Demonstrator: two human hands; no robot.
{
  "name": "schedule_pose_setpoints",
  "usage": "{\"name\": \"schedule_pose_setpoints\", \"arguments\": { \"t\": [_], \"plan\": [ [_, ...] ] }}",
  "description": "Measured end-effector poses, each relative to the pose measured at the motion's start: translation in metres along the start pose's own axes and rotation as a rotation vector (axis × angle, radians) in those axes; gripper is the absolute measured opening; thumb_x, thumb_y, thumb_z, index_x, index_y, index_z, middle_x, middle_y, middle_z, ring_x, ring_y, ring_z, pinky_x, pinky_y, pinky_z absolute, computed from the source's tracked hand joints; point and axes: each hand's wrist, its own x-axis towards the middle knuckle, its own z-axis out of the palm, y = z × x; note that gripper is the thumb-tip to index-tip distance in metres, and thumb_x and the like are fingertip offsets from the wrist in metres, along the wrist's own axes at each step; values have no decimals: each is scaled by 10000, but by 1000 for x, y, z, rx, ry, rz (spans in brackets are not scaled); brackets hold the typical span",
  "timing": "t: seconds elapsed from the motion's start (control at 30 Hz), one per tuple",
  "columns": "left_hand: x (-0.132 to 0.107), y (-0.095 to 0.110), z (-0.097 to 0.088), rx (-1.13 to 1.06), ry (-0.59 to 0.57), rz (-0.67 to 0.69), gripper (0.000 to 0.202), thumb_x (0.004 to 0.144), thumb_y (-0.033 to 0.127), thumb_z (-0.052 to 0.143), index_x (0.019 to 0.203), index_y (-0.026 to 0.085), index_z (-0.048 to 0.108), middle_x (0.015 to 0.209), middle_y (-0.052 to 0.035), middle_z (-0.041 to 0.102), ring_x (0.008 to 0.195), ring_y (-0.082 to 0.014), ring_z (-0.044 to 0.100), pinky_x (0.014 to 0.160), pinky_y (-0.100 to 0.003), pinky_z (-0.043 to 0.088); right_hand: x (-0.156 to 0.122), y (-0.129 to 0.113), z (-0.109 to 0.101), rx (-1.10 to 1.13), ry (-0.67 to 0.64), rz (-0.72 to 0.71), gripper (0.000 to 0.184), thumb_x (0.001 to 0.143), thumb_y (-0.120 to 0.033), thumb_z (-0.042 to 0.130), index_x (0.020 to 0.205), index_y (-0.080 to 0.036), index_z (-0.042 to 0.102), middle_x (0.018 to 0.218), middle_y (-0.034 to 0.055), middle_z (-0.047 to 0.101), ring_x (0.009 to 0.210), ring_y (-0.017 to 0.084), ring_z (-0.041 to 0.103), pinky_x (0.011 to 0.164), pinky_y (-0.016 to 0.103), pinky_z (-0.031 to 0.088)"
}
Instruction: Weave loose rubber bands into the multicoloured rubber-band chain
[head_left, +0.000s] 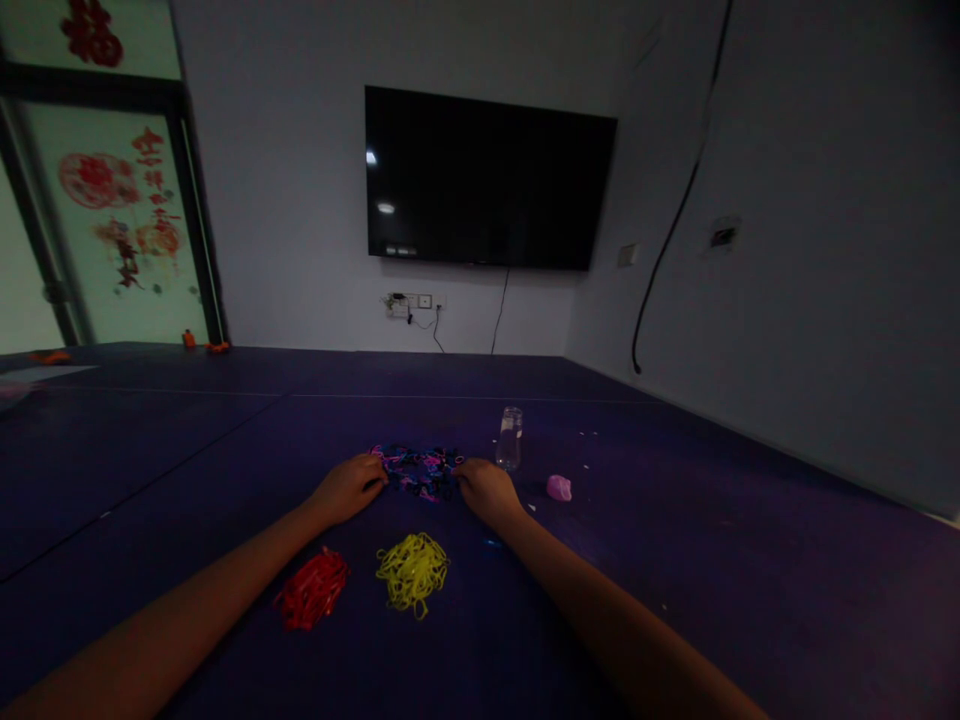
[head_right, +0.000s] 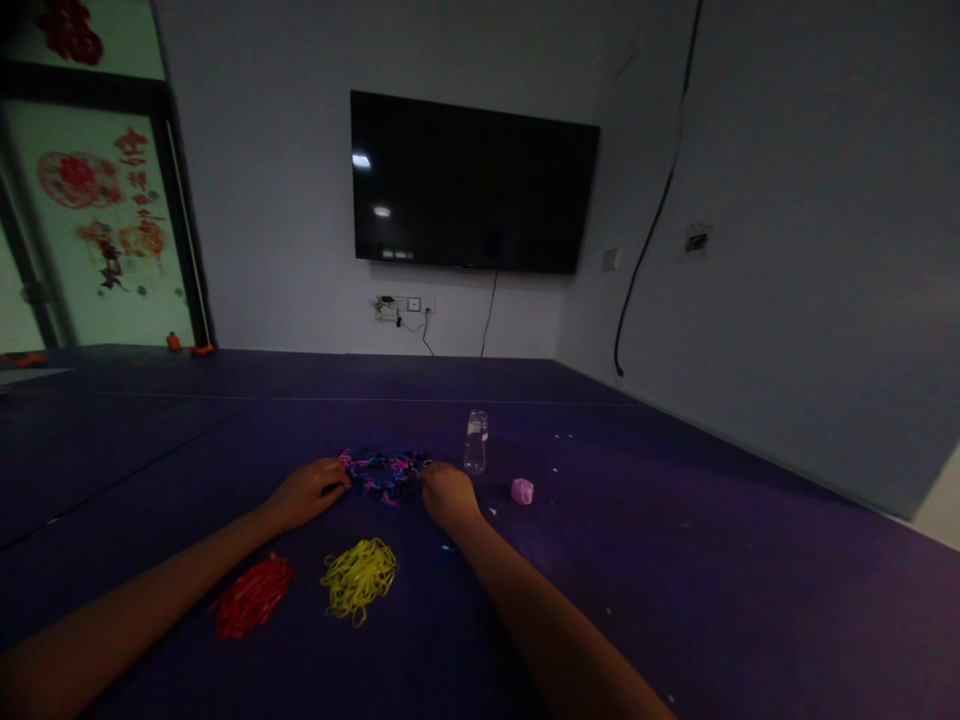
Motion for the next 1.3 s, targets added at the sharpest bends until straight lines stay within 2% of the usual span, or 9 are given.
{"name": "schedule_pose_setpoints", "arguments": {
  "t": [0.27,1.3],
  "plan": [
    [1,-1,1,9,6,25,171,831,110,477,812,190,626,812,-28,634,824,-174,588,774,-287,470,0,0,0,-4,17,-18,331,850,-146,427,1079,-203,658,1131,64,655,1070,192,572,880,254,415],
    [0,-1,0,-2,-18,-14,163,834,89,500,819,183,632,836,-30,632,838,-177,587,765,-275,456,0,0,0,-18,11,-34,324,851,-154,427,1077,-201,655,1125,79,658,1059,196,580,875,267,418]
  ]
}}
